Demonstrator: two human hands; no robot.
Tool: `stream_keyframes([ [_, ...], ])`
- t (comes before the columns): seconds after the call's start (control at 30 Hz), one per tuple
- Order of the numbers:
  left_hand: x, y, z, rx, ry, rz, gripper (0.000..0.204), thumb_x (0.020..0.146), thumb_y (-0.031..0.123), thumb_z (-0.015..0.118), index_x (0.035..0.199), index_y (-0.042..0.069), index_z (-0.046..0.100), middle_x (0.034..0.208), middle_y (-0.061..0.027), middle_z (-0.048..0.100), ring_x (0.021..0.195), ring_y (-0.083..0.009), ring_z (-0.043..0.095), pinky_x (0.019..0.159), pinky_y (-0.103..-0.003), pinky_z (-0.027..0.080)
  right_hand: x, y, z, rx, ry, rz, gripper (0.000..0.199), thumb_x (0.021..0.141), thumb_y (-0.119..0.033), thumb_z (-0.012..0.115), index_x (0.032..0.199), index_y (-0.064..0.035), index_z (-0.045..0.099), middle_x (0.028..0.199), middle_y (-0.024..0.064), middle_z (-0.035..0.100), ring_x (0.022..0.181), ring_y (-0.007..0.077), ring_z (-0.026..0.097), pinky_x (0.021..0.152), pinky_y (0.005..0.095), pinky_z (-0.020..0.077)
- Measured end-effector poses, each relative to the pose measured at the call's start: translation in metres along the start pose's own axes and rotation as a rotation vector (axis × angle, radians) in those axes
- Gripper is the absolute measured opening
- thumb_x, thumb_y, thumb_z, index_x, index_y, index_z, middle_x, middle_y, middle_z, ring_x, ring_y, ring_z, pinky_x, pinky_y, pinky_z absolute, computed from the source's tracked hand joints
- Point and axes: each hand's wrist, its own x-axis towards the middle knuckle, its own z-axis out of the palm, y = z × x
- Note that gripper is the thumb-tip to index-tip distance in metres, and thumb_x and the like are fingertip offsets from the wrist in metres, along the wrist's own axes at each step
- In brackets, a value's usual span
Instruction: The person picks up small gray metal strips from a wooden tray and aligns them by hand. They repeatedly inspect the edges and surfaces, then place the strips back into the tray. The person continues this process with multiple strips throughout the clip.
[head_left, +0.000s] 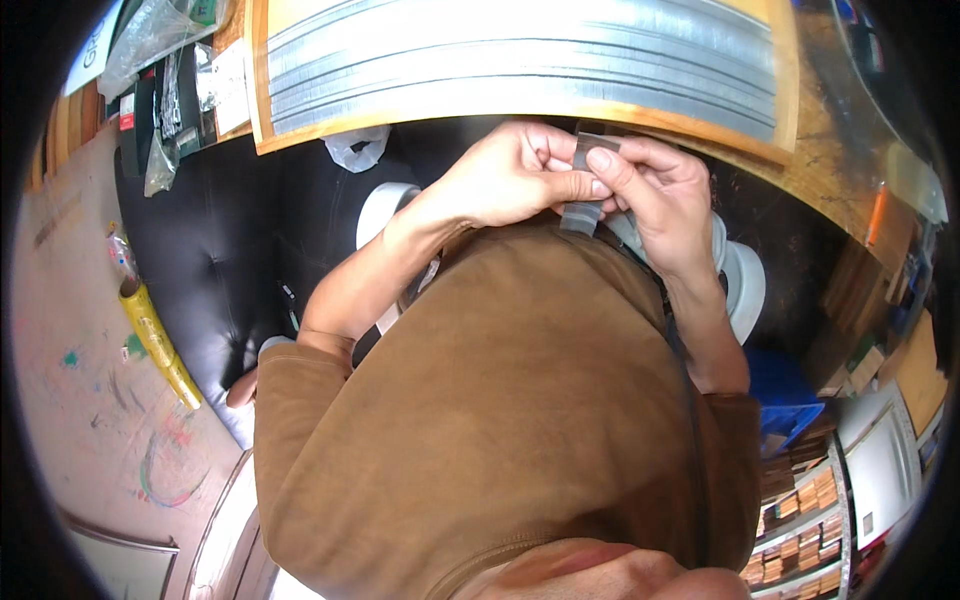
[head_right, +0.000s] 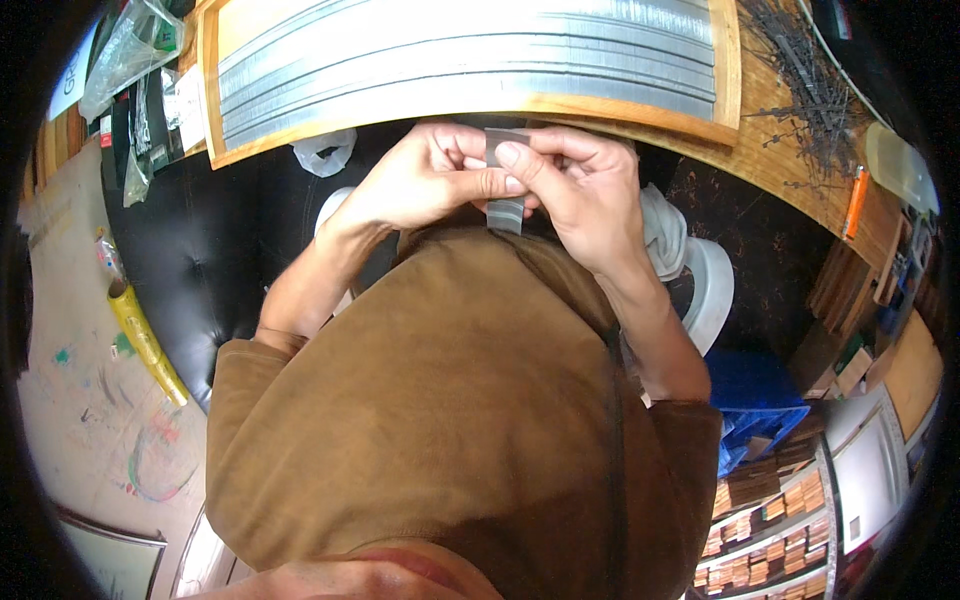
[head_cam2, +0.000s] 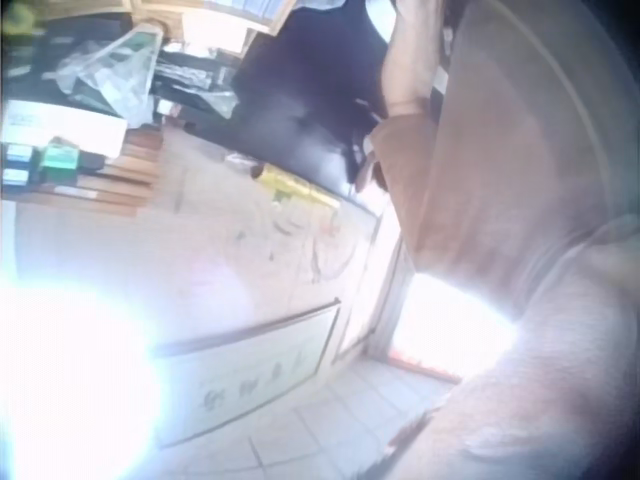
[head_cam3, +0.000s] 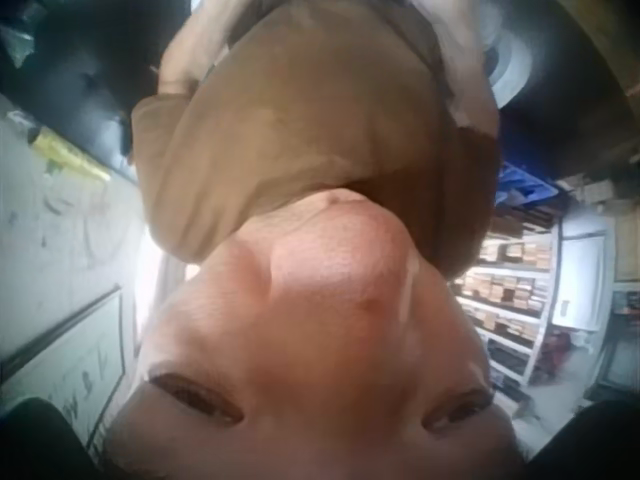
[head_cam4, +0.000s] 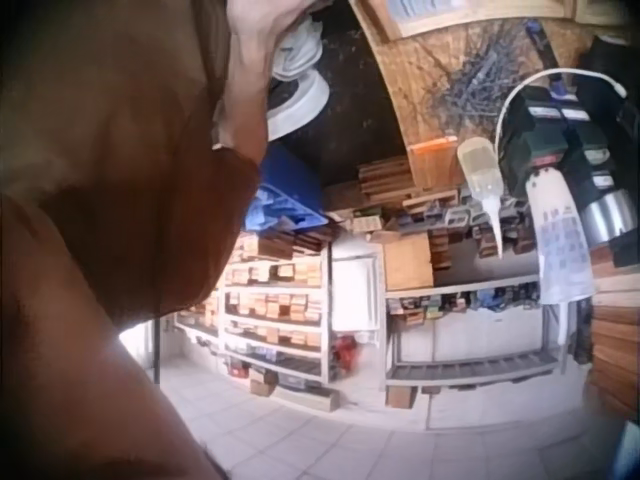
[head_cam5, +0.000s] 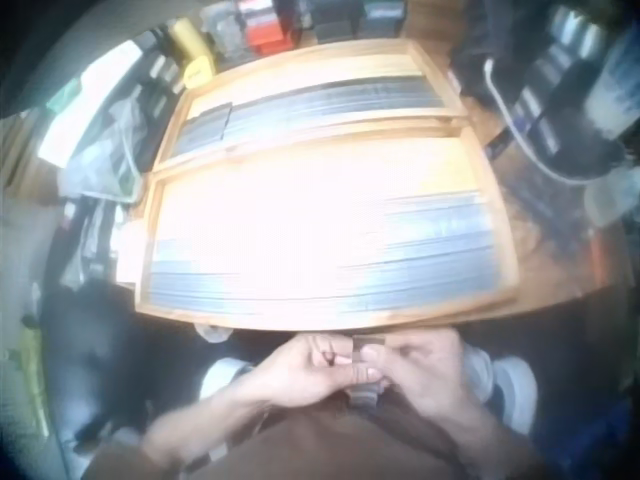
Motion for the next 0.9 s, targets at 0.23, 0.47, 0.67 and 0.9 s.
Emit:
stream_keyframes([
  [0.23, -0.025, -0.030, 0.020, 0.344, 0.259, 0.385, 0.010, 0.094, 0.009, 0.072, 0.093, 0.000, 0.072, 0.065, -0.0065, 0.060, 0.059, -0.0086, 0.049, 0.053, -0.027, 0.043, -0.011, -0.001, -0.002, -0.251, -0.198, -0.377, 0.020, 0.083, 0.006, 0.079, 0.102, 0.0039, 0.076, 0.088, 0.0059, 0.065, 0.080, 0.0109, 0.059, 0.069, 0.0219, 0.0468],
  [0.47, -0.031, -0.031, 0.027, 0.496, 0.349, 0.543, 0.010, 0.089, 0.003, 0.072, 0.098, 0.001, 0.074, 0.067, -0.0155, 0.066, 0.053, -0.0212, 0.062, 0.051, -0.030, 0.048, -0.011, -0.001, -0.001, -0.336, -0.245, -0.446, 0.014, 0.079, 0.003, 0.082, 0.093, -0.0007, 0.078, 0.081, 0.0032, 0.064, 0.075, 0.0102, 0.061, 0.064, 0.0226, 0.0470],
  [0.67, -0.035, -0.032, 0.023, 0.448, 0.299, 0.468, 0.007, 0.091, 0.005, 0.071, 0.095, 0.001, 0.074, 0.065, -0.0153, 0.064, 0.051, -0.0179, 0.060, 0.050, -0.029, 0.046, -0.011, -0.002, 0.001, -0.368, -0.248, -0.417, 0.016, 0.080, 0.001, 0.082, 0.095, -0.0005, 0.079, 0.082, 0.0037, 0.065, 0.075, 0.0102, 0.061, 0.064, 0.0228, 0.0474],
  [0.9, -0.035, -0.037, 0.020, 0.454, 0.281, 0.438, 0.009, 0.092, 0.008, 0.071, 0.086, 0.001, 0.071, 0.059, -0.0154, 0.058, 0.047, -0.0154, 0.054, 0.047, -0.030, 0.042, -0.013, 0.002, 0.005, -0.380, -0.215, -0.442, 0.019, 0.076, 0.004, 0.084, 0.094, 0.0010, 0.078, 0.081, 0.0039, 0.064, 0.072, 0.0093, 0.057, 0.060, 0.0221, 0.0432],
])
